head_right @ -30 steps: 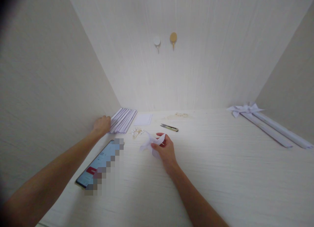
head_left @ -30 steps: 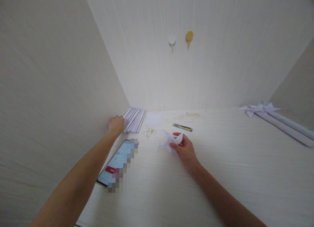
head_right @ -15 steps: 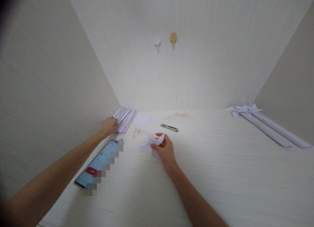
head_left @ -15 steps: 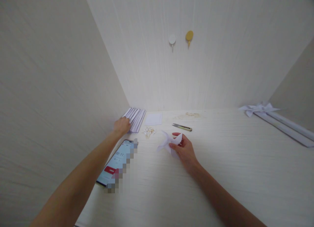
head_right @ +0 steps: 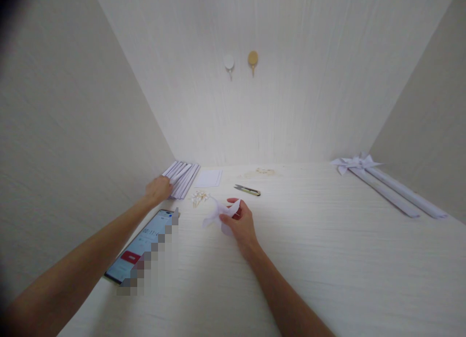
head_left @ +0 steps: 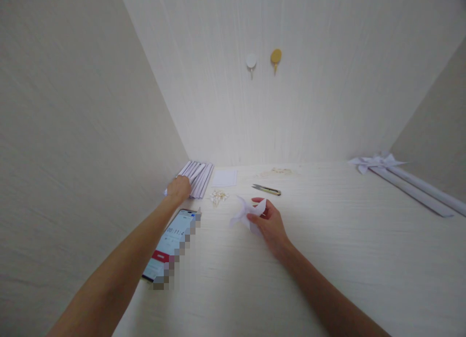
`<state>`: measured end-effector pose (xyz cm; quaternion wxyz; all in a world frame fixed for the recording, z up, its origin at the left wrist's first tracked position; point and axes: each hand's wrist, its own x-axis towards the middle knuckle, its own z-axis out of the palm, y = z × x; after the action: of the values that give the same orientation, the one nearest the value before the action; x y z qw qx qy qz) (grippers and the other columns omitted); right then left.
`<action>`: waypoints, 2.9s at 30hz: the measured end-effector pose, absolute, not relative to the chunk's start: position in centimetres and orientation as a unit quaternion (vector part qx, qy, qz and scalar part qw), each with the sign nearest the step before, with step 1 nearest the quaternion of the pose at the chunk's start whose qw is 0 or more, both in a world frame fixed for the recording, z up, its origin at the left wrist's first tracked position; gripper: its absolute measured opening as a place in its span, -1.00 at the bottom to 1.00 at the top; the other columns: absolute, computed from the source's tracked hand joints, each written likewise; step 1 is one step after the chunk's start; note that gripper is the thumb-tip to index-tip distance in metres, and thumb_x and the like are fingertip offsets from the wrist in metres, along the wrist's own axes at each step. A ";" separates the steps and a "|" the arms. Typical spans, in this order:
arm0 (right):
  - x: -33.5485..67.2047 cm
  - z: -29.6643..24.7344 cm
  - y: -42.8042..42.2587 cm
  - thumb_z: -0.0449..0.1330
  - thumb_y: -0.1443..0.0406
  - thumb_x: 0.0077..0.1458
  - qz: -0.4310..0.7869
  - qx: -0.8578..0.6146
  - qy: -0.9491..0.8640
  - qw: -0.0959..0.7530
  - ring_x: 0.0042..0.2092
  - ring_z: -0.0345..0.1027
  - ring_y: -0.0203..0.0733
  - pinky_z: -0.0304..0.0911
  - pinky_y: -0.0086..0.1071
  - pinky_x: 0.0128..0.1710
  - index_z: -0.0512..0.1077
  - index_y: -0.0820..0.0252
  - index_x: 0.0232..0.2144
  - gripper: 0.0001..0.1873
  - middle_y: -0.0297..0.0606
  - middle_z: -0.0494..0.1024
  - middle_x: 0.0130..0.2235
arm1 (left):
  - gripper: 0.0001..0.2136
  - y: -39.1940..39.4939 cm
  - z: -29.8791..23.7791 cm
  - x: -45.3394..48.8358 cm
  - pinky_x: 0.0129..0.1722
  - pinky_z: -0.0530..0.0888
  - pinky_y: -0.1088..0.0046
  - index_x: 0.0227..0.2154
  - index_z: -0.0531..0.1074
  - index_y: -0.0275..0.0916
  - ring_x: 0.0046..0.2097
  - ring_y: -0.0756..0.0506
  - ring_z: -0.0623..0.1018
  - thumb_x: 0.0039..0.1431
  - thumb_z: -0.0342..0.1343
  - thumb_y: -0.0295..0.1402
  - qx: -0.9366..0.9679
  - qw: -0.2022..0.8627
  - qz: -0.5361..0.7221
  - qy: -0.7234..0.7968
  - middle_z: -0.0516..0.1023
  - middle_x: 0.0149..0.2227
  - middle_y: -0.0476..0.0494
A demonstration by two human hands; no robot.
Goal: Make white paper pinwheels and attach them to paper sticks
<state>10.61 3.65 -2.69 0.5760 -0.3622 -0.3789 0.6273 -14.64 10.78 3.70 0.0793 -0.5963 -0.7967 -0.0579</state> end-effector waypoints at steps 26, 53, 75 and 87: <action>12.0 -1.1 3.0 0.22 0.47 -0.33 0.767 -0.219 -0.203 0.568 -0.47 0.32 -0.41 0.26 -0.51 -0.44 0.37 0.16 -0.46 -0.74 -0.45 0.49 -0.48 | -0.75 1.7 -0.3 -2.3 -0.49 0.38 0.61 -0.38 0.32 -0.36 -0.49 0.07 0.42 -0.18 -0.09 -0.67 -0.258 -0.763 -0.501 -0.317 0.43 -0.43 -0.14; 12.0 -0.9 2.7 0.19 0.48 -0.30 0.783 -0.232 -0.207 0.539 -0.49 0.29 -0.41 0.25 -0.54 -0.48 0.36 0.19 -0.44 -0.74 -0.43 0.45 -0.51 | -0.77 1.8 -0.9 -2.0 -0.48 0.28 0.58 -0.33 0.40 -0.39 -0.53 0.08 0.37 -0.06 0.06 -0.37 -0.332 -0.696 -0.544 -0.331 0.43 -0.58 -0.06; 12.3 -1.8 3.5 0.18 0.46 -0.24 0.782 -0.223 -0.177 0.555 -0.51 0.29 -0.40 0.25 -0.54 -0.49 0.35 0.24 -0.51 -0.87 -0.35 0.45 -0.54 | -0.74 1.2 -0.6 -1.4 -0.61 0.28 0.60 -0.39 0.41 -0.33 -0.57 0.09 0.35 -0.24 0.19 -0.37 -0.410 -0.657 -0.490 -0.401 0.40 -0.61 -0.01; 12.2 -2.0 3.6 0.17 0.47 -0.22 0.776 -0.241 -0.176 0.556 -0.51 0.29 -0.39 0.26 -0.53 -0.50 0.34 0.21 -0.54 -0.88 -0.37 0.45 -0.53 | -0.75 1.3 -0.7 -1.4 -0.60 0.26 0.59 -0.41 0.41 -0.32 -0.58 0.09 0.34 -0.23 0.18 -0.35 -0.420 -0.656 -0.489 -0.392 0.40 -0.61 -0.01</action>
<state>12.25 3.64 -1.95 0.5561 -0.2410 -0.1759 0.7757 -1.42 1.28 -0.74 -0.6564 -0.4200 -0.3917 -0.4892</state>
